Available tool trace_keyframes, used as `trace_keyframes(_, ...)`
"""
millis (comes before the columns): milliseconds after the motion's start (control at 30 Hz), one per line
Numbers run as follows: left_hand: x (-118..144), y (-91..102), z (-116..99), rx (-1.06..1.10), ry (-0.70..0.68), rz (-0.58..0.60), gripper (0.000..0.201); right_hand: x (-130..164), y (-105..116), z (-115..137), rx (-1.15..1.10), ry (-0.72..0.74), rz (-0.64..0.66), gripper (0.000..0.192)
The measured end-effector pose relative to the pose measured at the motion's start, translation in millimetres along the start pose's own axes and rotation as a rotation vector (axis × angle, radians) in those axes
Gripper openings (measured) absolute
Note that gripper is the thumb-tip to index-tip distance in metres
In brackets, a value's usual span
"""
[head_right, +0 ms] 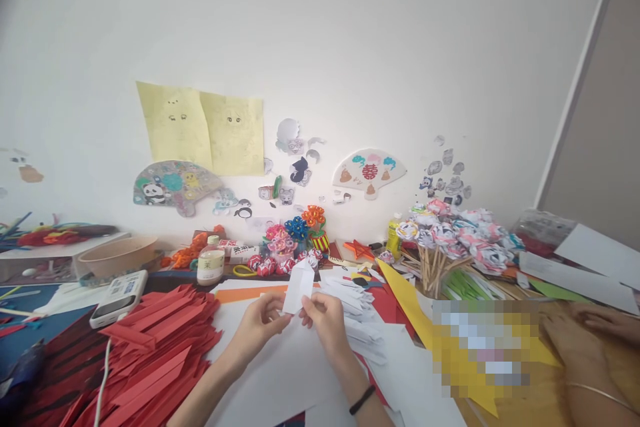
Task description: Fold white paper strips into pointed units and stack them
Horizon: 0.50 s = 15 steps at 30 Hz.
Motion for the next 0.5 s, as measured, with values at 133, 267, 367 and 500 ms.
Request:
trace_keyframes(133,2.2,10.5,-16.8,-0.462,-0.289,0.006,0.041,-1.0,4.4,-1.4,0.008,-0.025,-0.028,0.043)
trace_keyframes(267,6.1,8.8,-26.5,-0.826,-0.572,0.190,0.030,-0.2,2.7,0.8,0.029,-0.021,-0.007,0.043)
trace_keyframes(367,7.8,9.3,-26.2,-0.907,-0.678,0.238,0.035,0.5,1.3,3.0,0.060,-0.011,0.002,0.043)
trace_keyframes(500,6.1,11.2,-24.4,-0.870,-0.636,0.214,0.034,1.5,-0.8,3.3,0.080,0.004,0.034,0.042)
Point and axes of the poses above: each hand's wrist, its own x-axis away from the middle knuckle, its own y-axis out of the back of the hand, z = x × y, the point moved 4 cm from there along -x, towards the middle knuckle, and after that the axes turned 14 degrees about -y, right-handed, at the moved point
